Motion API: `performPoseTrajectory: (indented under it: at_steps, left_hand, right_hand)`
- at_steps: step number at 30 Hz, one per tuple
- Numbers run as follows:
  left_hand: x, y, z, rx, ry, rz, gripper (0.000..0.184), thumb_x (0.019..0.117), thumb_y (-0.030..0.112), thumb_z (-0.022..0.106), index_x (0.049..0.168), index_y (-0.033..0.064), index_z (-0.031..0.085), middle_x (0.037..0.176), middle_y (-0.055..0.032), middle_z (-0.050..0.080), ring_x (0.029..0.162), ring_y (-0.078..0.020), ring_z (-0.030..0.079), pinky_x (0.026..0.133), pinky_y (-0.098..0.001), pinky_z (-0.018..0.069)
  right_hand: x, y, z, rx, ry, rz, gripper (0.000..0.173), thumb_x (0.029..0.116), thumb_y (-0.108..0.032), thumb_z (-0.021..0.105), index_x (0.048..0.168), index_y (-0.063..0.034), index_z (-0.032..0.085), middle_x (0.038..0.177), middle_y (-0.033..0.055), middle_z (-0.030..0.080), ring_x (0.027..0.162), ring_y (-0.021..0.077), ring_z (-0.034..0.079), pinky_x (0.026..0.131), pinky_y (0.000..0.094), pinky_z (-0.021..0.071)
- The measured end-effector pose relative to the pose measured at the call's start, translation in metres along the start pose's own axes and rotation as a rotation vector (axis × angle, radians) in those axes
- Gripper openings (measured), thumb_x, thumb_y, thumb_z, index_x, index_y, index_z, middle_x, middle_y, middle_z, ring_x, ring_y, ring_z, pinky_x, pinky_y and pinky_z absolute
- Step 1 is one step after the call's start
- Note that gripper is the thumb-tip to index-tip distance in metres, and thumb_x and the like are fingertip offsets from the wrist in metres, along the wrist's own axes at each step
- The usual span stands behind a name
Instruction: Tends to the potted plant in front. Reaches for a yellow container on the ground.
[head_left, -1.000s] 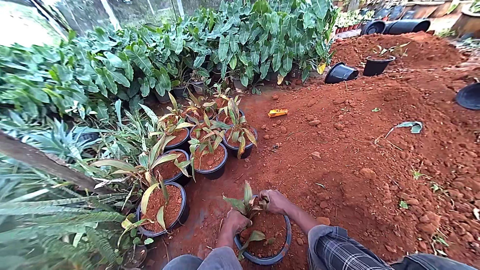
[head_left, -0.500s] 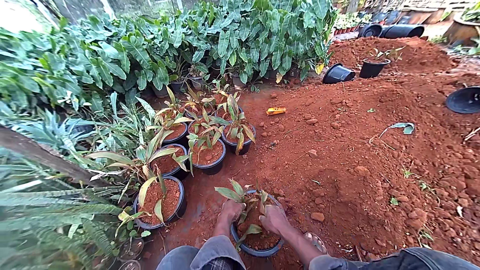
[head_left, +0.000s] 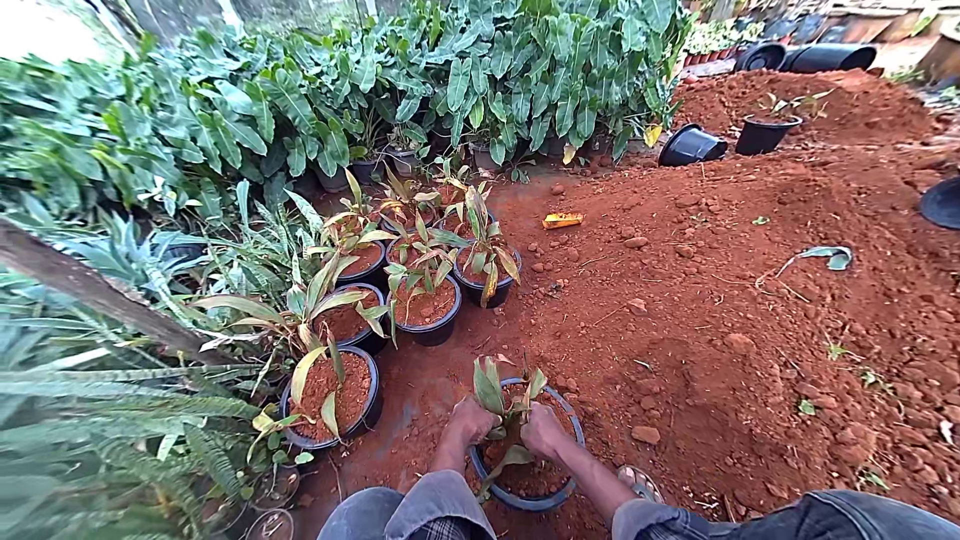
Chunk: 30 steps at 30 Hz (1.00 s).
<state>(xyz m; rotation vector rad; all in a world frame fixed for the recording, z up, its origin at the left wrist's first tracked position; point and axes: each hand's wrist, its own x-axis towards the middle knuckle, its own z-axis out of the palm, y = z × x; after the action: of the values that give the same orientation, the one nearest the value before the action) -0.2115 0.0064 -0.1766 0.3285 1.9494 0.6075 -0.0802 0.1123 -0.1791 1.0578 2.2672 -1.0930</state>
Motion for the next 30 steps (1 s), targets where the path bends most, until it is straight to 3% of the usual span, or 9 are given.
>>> performPoseTrajectory:
  at_steps: [2,6,10,19,22,26,30]
  left_hand:
    - [-0.003,-0.001,-0.002,0.02,-0.021,0.005,0.054,0.0879,0.019,0.079,0.136,0.0036,0.058,0.13,-0.0203,0.064,0.118,-0.0317,0.064,0.097,-0.0502,0.0538]
    - [-0.004,-0.007,-0.005,-0.002,-0.06,-0.001,0.054,0.0875,0.015,0.078,0.136,0.0025,0.057,0.13,-0.0206,0.063,0.118,-0.0318,0.064,0.097,-0.0496,0.0545]
    - [-0.007,-0.014,-0.007,-0.032,-0.062,0.007,0.053,0.0859,0.009,0.077,0.135,0.0021,0.058,0.129,-0.0207,0.064,0.117,-0.0317,0.065,0.097,-0.0502,0.0553]
    - [-0.007,-0.005,-0.008,0.184,-0.047,0.025,0.049,0.0869,0.013,0.074,0.134,0.005,0.061,0.131,-0.0191,0.064,0.119,-0.0322,0.064,0.1,-0.0534,0.0522]
    - [-0.007,-0.008,-0.008,0.213,-0.068,0.047,0.046,0.0856,0.01,0.073,0.13,0.0036,0.063,0.126,-0.0196,0.066,0.115,-0.0326,0.065,0.096,-0.0537,0.0528]
    - [-0.011,-0.014,-0.011,0.188,-0.114,0.05,0.045,0.083,0.005,0.074,0.127,0.0026,0.064,0.125,-0.0189,0.067,0.115,-0.031,0.065,0.096,-0.0529,0.0535]
    - [-0.014,-0.014,-0.013,0.164,-0.121,0.044,0.047,0.0799,0.0,0.075,0.126,0.0023,0.064,0.121,-0.0183,0.067,0.107,-0.0298,0.066,0.088,-0.0503,0.0555]
  right_hand:
    - [0.011,0.0,0.003,-0.098,-0.091,-0.09,0.046,0.0956,-0.014,0.058,0.139,0.0014,0.057,0.139,0.0243,0.058,0.134,0.0357,0.054,0.112,0.0521,0.0424]
    - [0.014,-0.02,-0.005,-0.333,-0.302,-0.162,0.032,0.0978,-0.016,0.058,0.113,0.0111,0.065,0.128,0.0309,0.061,0.126,0.0437,0.057,0.104,0.0607,0.0436]
    - [0.021,-0.031,-0.007,-0.465,-0.404,-0.222,0.032,0.0984,-0.015,0.059,0.111,0.0134,0.064,0.125,0.0335,0.061,0.123,0.0469,0.058,0.101,0.0642,0.0441]
    - [0.014,-0.018,-0.014,-0.446,-0.426,-0.194,0.034,0.0988,-0.019,0.059,0.111,0.0126,0.065,0.124,0.0333,0.062,0.121,0.0466,0.059,0.099,0.0647,0.0442]
    - [0.022,-0.016,-0.011,-0.409,-0.415,-0.186,0.035,0.0977,-0.021,0.06,0.107,0.0123,0.065,0.12,0.0324,0.063,0.117,0.0456,0.06,0.096,0.0648,0.0449]
    - [0.026,-0.027,-0.008,-0.458,-0.423,-0.139,0.039,0.0961,-0.025,0.062,0.111,0.0103,0.065,0.12,0.0317,0.064,0.116,0.0456,0.062,0.093,0.0676,0.0464]
    - [0.029,-0.029,-0.008,-0.515,-0.454,-0.131,0.041,0.0967,-0.028,0.061,0.113,0.0095,0.065,0.123,0.0319,0.063,0.118,0.0463,0.061,0.092,0.0698,0.0456]
